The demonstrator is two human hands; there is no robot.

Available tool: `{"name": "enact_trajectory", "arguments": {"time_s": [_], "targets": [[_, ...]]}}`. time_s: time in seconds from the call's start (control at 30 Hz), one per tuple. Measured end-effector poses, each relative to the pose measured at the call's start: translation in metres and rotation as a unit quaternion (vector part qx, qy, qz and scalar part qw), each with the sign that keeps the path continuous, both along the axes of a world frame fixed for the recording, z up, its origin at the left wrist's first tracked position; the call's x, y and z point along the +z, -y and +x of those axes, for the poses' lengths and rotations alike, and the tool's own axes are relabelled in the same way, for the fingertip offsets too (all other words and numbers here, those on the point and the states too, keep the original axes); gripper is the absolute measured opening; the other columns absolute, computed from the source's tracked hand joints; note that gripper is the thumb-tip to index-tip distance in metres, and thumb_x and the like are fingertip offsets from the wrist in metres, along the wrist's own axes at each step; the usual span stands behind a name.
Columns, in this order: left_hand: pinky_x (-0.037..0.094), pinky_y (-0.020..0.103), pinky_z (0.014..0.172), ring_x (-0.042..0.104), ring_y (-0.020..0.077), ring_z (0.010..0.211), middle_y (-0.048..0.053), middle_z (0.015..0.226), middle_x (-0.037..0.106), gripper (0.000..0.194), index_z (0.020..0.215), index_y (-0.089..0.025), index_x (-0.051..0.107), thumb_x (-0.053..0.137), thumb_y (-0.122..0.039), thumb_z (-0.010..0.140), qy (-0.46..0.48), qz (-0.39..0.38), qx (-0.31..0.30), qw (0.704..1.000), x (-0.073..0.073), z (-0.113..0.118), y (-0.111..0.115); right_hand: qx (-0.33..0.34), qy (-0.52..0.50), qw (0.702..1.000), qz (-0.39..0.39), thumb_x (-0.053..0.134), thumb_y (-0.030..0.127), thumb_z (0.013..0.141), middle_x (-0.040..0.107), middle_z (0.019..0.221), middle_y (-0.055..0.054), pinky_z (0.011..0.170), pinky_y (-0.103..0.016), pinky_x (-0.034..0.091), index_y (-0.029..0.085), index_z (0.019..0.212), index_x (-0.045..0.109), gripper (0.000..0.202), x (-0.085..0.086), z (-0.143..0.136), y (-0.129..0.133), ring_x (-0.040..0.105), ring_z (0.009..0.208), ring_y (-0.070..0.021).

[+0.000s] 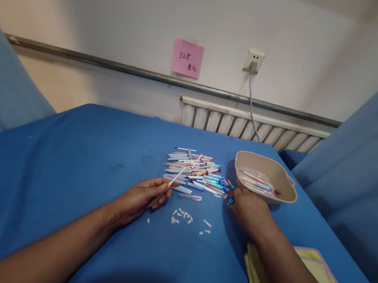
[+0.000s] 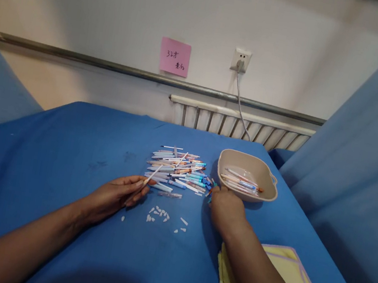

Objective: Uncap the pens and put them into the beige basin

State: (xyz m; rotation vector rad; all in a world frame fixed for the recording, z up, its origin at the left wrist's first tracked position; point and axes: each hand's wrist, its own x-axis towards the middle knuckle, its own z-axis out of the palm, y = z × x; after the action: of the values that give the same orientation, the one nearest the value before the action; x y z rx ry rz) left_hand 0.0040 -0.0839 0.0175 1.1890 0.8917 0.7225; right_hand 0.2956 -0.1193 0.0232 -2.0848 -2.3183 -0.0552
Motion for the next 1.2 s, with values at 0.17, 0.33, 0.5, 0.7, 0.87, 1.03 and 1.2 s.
{"name": "enact_trajectory", "arguments": {"time_s": [0.17, 0.33, 0.5, 0.7, 0.87, 1.03, 1.2], "targets": [[0.026, 0.02, 0.045, 0.038, 0.007, 0.05, 0.0, 0.07, 0.052, 0.032, 0.096, -0.013, 0.06, 0.057, -0.042, 0.084, -0.015, 0.002, 0.02, 1.0, -0.003, 0.0, -0.003, 0.131, -0.065, 0.987, 0.065, 0.048, 0.018, 0.089, 0.063, 0.103, -0.012, 0.084, -0.034, 0.043, 0.017, 0.103, 0.06, 0.019, -0.002, -0.042, -0.003, 0.057, 0.097, -0.0248], [0.029, 0.02, 0.047, 0.039, 0.0075, 0.052, 0.001, 0.071, 0.053, 0.033, 0.091, -0.012, 0.062, 0.058, -0.044, 0.083, -0.051, 0.029, 0.022, 0.998, -0.004, 0.0, -0.004, 0.196, -0.094, 0.976, 0.031, 0.047, 0.017, 0.089, 0.063, 0.1, -0.009, 0.092, -0.034, 0.039, 0.017, 0.103, 0.06, 0.019, -0.017, -0.074, -0.011, 0.054, 0.098, -0.0224], [0.032, 0.02, 0.05, 0.043, 0.0083, 0.056, 0.0, 0.073, 0.056, 0.033, 0.089, -0.014, 0.063, 0.064, -0.045, 0.077, -0.085, 0.053, 0.017, 0.995, -0.005, -0.002, -0.006, 0.2, -0.122, 0.972, 0.025, 0.046, 0.014, 0.088, 0.06, 0.1, -0.01, 0.089, -0.033, 0.04, 0.016, 0.103, 0.059, 0.02, -0.026, -0.069, -0.013, 0.054, 0.097, -0.0215], [0.036, 0.022, 0.058, 0.047, 0.0105, 0.062, 0.001, 0.076, 0.058, 0.035, 0.099, -0.015, 0.065, 0.062, -0.042, 0.077, -0.135, 0.102, 0.002, 0.986, -0.007, -0.004, -0.004, 0.146, -0.358, 0.919, 0.079, 0.04, 0.023, 0.092, 0.059, 0.086, -0.005, 0.075, -0.027, 0.044, 0.017, 0.098, 0.055, 0.017, -0.024, -0.035, -0.016, 0.056, 0.081, -0.0167], [0.041, 0.025, 0.068, 0.051, 0.0141, 0.073, 0.001, 0.08, 0.06, 0.03, 0.096, -0.016, 0.066, 0.058, -0.041, 0.08, -0.167, 0.15, -0.028, 0.974, -0.004, -0.003, 0.0, 0.124, -0.42, 0.892, 0.108, 0.037, 0.028, 0.094, 0.055, 0.073, -0.001, 0.065, -0.025, 0.041, 0.019, 0.084, 0.055, 0.023, -0.015, -0.024, -0.017, 0.053, 0.068, -0.0148], [0.043, 0.028, 0.081, 0.056, 0.0188, 0.09, 0.003, 0.096, 0.065, 0.03, 0.101, -0.017, 0.066, 0.054, -0.039, 0.084, -0.19, 0.178, -0.059, 0.964, -0.003, -0.003, 0.001, 0.155, -0.419, 0.889, 0.1, 0.04, 0.027, 0.093, 0.055, 0.075, -0.001, 0.069, -0.025, 0.04, 0.018, 0.087, 0.058, 0.02, -0.017, -0.028, -0.015, 0.053, 0.073, -0.0151], [0.043, 0.028, 0.084, 0.057, 0.02, 0.094, 0.004, 0.1, 0.066, 0.033, 0.105, -0.017, 0.065, 0.05, -0.04, 0.087, -0.223, 0.211, -0.089, 0.948, -0.003, -0.003, 0.0, 0.171, -0.42, 0.887, 0.086, 0.042, 0.024, 0.093, 0.056, 0.08, -0.002, 0.07, -0.026, 0.041, 0.019, 0.091, 0.059, 0.018, -0.022, -0.029, -0.016, 0.054, 0.074, -0.015]]}}
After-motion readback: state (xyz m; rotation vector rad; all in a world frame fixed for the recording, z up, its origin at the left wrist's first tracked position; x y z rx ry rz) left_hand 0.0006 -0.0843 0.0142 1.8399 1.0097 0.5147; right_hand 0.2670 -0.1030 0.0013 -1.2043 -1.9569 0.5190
